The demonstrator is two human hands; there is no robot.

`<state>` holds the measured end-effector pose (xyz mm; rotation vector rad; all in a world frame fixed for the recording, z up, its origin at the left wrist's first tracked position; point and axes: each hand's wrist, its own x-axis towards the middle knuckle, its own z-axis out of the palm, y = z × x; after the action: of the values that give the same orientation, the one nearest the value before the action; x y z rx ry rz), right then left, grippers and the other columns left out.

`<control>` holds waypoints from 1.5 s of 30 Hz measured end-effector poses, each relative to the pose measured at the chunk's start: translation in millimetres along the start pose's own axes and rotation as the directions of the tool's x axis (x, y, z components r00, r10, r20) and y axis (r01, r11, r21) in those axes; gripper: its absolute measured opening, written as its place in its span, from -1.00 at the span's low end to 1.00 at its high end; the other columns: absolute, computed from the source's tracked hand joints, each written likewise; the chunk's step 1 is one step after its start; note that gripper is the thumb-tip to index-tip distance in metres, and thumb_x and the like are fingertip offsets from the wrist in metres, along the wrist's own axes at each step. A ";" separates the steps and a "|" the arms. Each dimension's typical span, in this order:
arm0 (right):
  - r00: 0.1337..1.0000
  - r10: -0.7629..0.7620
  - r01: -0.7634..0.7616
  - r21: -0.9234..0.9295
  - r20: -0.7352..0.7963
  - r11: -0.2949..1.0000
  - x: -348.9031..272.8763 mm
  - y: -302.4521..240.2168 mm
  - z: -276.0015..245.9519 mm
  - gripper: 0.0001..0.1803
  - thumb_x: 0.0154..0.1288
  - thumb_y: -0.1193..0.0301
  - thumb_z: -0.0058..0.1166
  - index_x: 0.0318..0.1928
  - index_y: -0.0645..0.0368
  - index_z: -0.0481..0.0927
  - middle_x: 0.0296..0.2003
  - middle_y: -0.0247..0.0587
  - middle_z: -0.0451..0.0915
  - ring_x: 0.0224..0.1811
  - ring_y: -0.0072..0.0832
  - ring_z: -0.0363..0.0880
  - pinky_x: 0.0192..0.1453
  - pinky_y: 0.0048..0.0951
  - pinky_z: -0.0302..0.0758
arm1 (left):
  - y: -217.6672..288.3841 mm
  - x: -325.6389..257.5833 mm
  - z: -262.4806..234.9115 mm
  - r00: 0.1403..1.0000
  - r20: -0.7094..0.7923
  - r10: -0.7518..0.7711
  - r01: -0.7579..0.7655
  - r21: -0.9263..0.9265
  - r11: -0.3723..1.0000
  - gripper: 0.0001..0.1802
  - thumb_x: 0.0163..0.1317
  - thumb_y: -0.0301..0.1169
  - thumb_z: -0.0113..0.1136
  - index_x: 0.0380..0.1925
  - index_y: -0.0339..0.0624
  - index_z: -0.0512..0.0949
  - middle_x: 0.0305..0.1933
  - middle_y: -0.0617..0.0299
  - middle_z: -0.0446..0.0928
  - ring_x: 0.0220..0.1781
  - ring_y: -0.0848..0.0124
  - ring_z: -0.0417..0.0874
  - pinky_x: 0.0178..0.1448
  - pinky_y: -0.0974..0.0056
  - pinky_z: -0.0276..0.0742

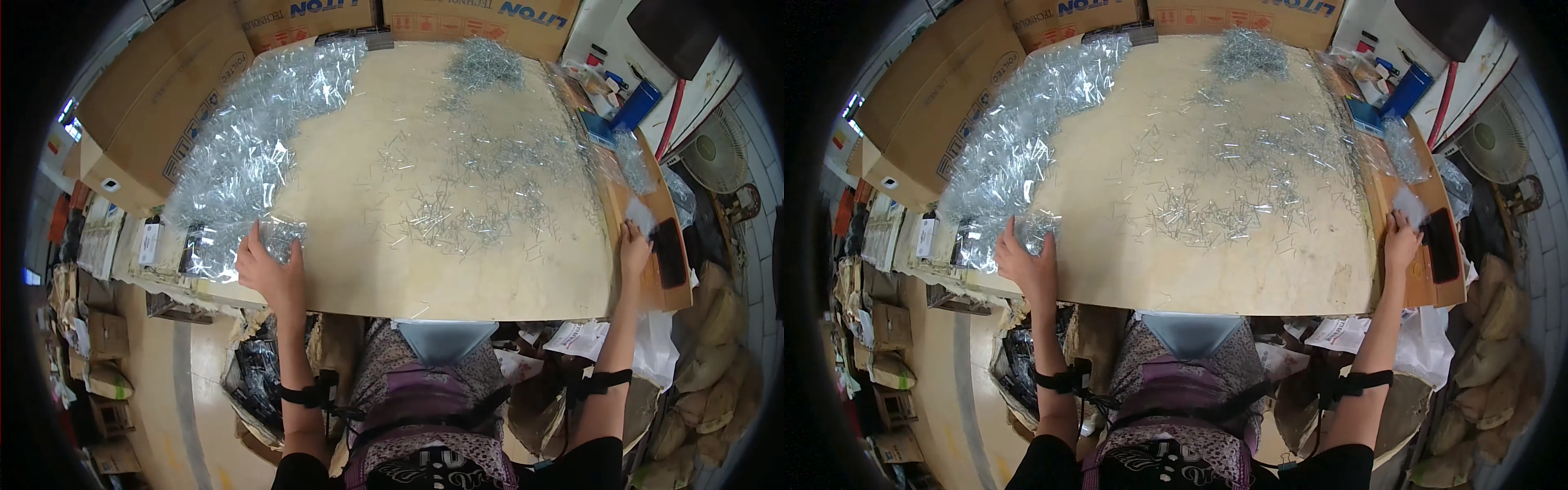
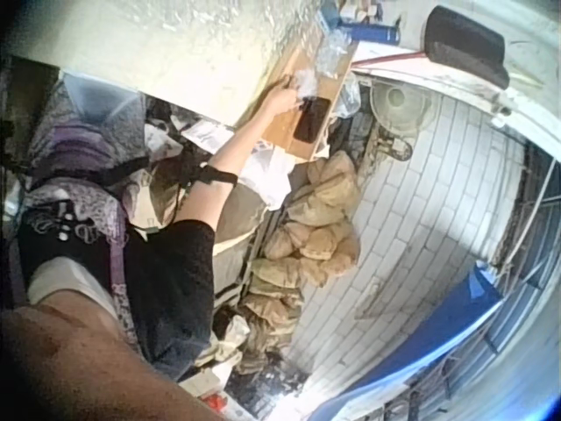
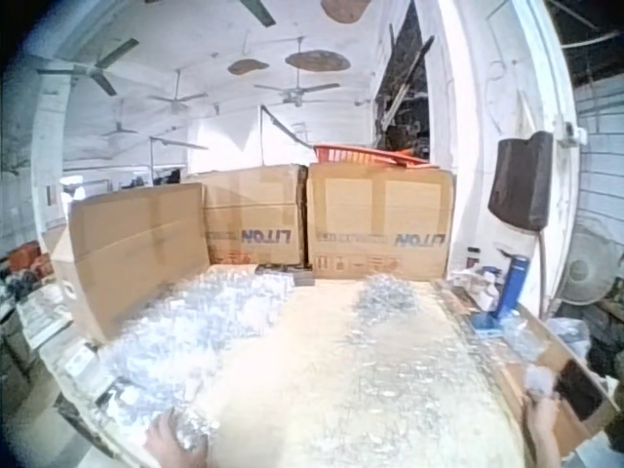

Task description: Picking up small metal nails or pins from a workbench and placing them into a small plastic bag.

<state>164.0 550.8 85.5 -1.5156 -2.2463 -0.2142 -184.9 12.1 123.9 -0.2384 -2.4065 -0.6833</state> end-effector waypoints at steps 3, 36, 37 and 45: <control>0.988 -0.131 0.126 -0.066 -0.082 0.990 -9.0 -11.4 -6.9 -0.71 0.34 0.33 0.00 0.00 0.04 0.65 -0.19 -0.08 0.68 -0.21 -0.16 0.66 0.43 -0.16 0.18 | -5.1 1.0 -6.9 1.000 -0.001 0.018 -0.018 0.003 1.000 -0.33 0.11 -0.23 0.32 0.25 -0.06 0.35 0.26 -0.05 0.29 0.33 -0.01 0.22 0.32 -0.11 0.06; 0.457 -0.643 -0.667 0.715 0.615 0.211 -301.6 -181.6 -141.6 -0.95 0.36 0.51 0.10 -0.24 0.23 0.57 -0.44 -0.43 0.54 -0.50 -0.76 0.42 -0.42 -0.67 0.35 | 67.1 -136.1 -74.8 0.233 0.800 0.553 0.387 -0.598 0.702 -0.85 0.23 -0.43 0.23 -0.32 -0.27 0.48 -0.41 0.08 0.57 -0.39 0.23 0.62 -0.32 0.22 0.47; 0.427 -0.665 -0.670 0.708 0.613 0.223 -302.3 -177.8 -137.1 -0.94 0.34 0.50 0.11 -0.28 0.24 0.55 -0.51 -0.48 0.52 -0.55 -0.78 0.39 -0.47 -0.68 0.30 | 64.2 -137.4 -72.9 0.163 0.800 0.578 0.418 -0.587 0.694 -0.83 0.23 -0.41 0.24 -0.32 -0.27 0.48 -0.43 0.08 0.55 -0.41 0.26 0.59 -0.33 0.24 0.45; 0.502 -0.766 0.109 0.850 0.401 0.516 -346.1 -143.2 -80.5 -0.75 0.16 0.29 0.27 -0.29 0.12 0.49 -0.35 -0.23 0.46 -0.21 -0.22 0.45 0.01 -0.31 0.19 | 12.1 -175.7 -34.3 -0.001 0.774 0.633 0.233 -0.616 0.753 -0.77 0.26 -0.30 0.24 -0.35 -0.27 0.52 -0.38 0.05 0.53 -0.38 0.20 0.58 -0.26 0.20 0.46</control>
<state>163.6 172.3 26.3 -0.4195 -2.7571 1.3234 -24.0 3.5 45.0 -2.1039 -3.0652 -1.4956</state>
